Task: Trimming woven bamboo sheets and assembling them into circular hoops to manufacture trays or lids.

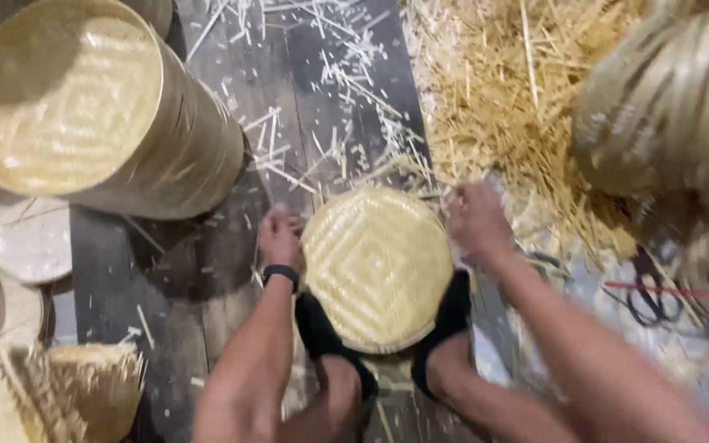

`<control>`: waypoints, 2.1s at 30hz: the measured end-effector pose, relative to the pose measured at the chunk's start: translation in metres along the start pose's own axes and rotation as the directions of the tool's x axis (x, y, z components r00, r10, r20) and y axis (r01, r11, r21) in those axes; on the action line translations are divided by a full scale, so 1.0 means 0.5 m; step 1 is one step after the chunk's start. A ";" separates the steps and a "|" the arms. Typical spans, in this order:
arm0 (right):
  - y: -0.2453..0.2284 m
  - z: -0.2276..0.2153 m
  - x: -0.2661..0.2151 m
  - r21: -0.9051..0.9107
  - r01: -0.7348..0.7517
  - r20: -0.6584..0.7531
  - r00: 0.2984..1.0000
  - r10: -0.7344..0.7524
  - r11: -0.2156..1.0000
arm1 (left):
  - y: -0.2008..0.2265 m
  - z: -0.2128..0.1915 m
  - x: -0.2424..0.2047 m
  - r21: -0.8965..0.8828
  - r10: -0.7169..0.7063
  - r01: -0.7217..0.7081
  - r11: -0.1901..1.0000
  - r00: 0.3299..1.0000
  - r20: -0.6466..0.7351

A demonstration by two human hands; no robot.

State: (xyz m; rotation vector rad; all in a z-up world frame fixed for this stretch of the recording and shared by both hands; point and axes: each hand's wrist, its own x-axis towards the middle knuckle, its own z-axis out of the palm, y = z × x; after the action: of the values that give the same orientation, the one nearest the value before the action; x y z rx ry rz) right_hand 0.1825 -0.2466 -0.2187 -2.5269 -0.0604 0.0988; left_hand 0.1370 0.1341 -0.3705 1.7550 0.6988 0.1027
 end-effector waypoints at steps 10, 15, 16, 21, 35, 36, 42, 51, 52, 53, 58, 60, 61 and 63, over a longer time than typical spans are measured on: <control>-0.143 -0.430 -0.243 -0.395 0.151 0.543 0.834 0.098 0.906 | 0.064 -0.247 -0.256 0.210 0.052 -0.004 0.978 0.974 -0.222; 0.022 -0.167 -0.293 -0.036 -0.068 0.500 0.863 0.077 0.997 | -0.088 -0.189 -0.218 0.301 0.016 0.005 0.954 0.998 -0.067; 0.053 -0.107 -0.278 0.087 -0.172 0.407 0.905 0.123 0.981 | -0.153 -0.158 -0.174 0.251 -0.140 0.136 0.958 0.990 0.000; 0.092 0.110 -0.147 0.588 -0.468 0.367 0.881 0.298 0.660 | -0.062 -0.032 -0.162 -0.396 -0.519 0.549 0.736 0.833 0.190; 0.037 -0.034 -0.162 0.711 -0.703 0.629 0.636 0.447 0.001 | 0.230 -0.079 -0.272 -0.859 0.144 0.363 0.361 0.888 0.436; 0.094 0.014 -0.186 0.755 -0.653 0.576 0.705 0.414 0.060 | 0.199 -0.069 -0.263 -0.775 -0.086 0.419 0.472 0.897 0.433; 0.243 0.027 -0.266 0.531 -0.453 0.224 0.890 0.397 0.716 | 0.200 -0.008 -0.302 -0.047 -0.372 0.371 0.927 0.928 -0.001; 0.413 -0.011 -0.242 -0.321 -0.486 0.234 0.791 0.566 0.813 | 0.234 0.302 -0.364 0.632 -0.166 0.203 0.748 0.979 -0.118; 0.421 -0.002 -0.247 -0.276 -0.491 0.302 0.772 0.559 0.826 | 0.217 0.311 -0.366 0.636 -0.037 0.162 0.755 0.978 -0.206; 0.466 0.018 -0.253 -0.276 -0.487 0.304 0.774 0.556 0.829 | 0.213 0.307 -0.372 0.634 -0.037 0.166 0.755 0.977 -0.211; 0.419 -0.037 -0.285 0.451 -0.807 0.671 0.589 0.450 0.382 | 0.182 0.288 -0.447 0.530 0.307 -0.448 0.720 0.891 0.335; 0.412 -0.044 -0.314 0.439 -0.790 0.665 0.606 0.436 0.428 | 0.175 0.289 -0.445 0.517 0.361 -0.490 0.702 0.871 0.334; 0.409 -0.048 -0.326 0.424 -0.771 0.663 0.622 0.417 0.476 | 0.172 0.291 -0.442 0.508 0.414 -0.527 0.682 0.850 0.326; 0.319 -0.084 -0.326 0.203 -0.680 0.601 0.655 0.459 0.705 | 0.171 0.278 -0.454 0.486 0.396 -0.518 0.704 0.854 0.337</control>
State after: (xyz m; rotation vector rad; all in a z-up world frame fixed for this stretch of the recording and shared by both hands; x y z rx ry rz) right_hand 0.0268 -0.4120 -0.2669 -1.9230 0.5311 0.9528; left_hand 0.0439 -0.1102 -0.2720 2.4531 0.1025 0.0528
